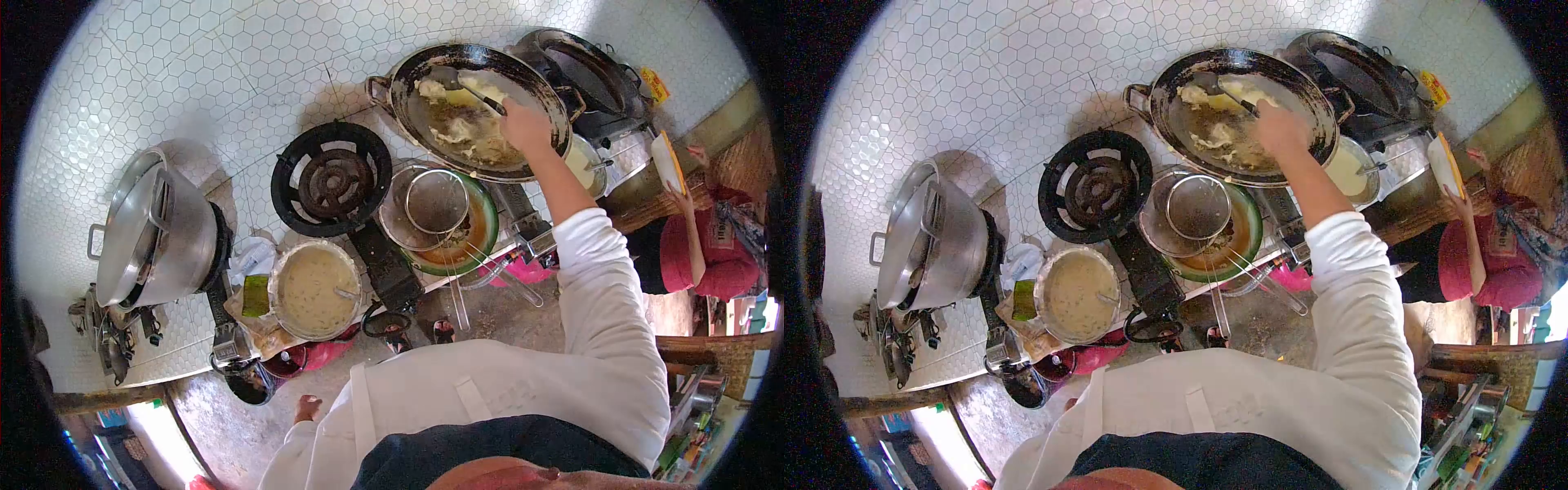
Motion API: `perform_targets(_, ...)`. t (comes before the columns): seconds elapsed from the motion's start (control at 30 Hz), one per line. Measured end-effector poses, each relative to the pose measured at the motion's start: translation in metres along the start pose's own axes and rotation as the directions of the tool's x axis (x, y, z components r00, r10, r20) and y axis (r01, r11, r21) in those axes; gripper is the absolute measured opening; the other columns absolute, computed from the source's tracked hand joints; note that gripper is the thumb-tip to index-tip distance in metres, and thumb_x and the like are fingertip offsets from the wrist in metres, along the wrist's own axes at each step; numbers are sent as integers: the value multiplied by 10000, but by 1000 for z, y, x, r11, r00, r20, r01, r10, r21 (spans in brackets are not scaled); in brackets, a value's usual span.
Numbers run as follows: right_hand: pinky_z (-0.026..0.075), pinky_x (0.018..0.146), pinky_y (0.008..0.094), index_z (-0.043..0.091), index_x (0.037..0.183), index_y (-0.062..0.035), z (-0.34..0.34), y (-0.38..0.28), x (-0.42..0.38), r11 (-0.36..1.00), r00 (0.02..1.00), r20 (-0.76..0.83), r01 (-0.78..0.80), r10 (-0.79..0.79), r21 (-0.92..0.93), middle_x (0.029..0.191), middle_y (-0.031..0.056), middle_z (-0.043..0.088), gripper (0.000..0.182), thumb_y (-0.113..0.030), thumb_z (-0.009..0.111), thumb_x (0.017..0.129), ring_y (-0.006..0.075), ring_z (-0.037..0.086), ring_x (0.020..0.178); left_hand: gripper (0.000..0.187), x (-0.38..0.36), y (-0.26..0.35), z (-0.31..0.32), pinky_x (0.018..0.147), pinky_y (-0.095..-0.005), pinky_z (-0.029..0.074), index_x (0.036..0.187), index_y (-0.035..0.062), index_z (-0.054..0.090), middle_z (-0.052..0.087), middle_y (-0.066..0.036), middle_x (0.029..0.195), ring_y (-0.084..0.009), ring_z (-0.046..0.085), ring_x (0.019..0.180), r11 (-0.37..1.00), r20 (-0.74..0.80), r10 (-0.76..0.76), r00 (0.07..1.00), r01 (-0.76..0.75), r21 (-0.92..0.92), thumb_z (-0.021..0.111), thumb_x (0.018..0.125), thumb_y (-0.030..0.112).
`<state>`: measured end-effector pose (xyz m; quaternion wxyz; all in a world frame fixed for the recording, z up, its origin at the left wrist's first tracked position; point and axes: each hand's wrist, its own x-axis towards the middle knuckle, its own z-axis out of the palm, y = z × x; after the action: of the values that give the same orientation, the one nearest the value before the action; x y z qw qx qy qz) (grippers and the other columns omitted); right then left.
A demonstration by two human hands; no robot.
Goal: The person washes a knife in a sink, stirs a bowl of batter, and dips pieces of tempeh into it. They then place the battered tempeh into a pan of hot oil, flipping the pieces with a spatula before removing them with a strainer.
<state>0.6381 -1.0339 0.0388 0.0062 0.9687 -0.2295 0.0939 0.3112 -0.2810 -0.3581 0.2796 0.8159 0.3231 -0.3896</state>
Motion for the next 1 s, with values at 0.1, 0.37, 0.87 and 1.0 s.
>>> perform_targets(0.1,457,705,462,530,965,-105,-6,-7,-4,999,1000,7,5,-6,41,847,173,609,235,-244,522,776,353,581,816,377,20,-9,2,684,-328,495,991,41,585,631,-124,930,-208,610,777,987,51,62,997,-69,144,682,686,239)
perform_targets(0.37,462,705,443,517,1029,-130,-13,-2,-38,985,986,2,165,-166,38,862,161,623,273,-193,492,765,332,594,832,387,32,-32,26,723,-342,482,1022,37,559,620,-141,914,-244,605,769,989,36,87,996,-82,-127,646,707,243)
perform_targets(0.87,452,779,427,574,1028,-139,-19,38,0,999,990,142,-28,25,24,978,141,607,310,-201,480,739,311,569,944,409,-20,12,5,803,-355,462,1006,9,561,602,-142,1030,-254,585,920,994,98,79,992,-71,-79,673,688,240)
perform_targets(1.0,453,800,420,602,1014,-83,25,43,25,999,980,201,-9,2,34,1001,152,600,331,-199,489,726,305,569,948,409,-66,57,-3,818,-346,460,999,21,582,605,-143,1030,-260,581,951,956,111,128,985,-153,251,671,676,256)
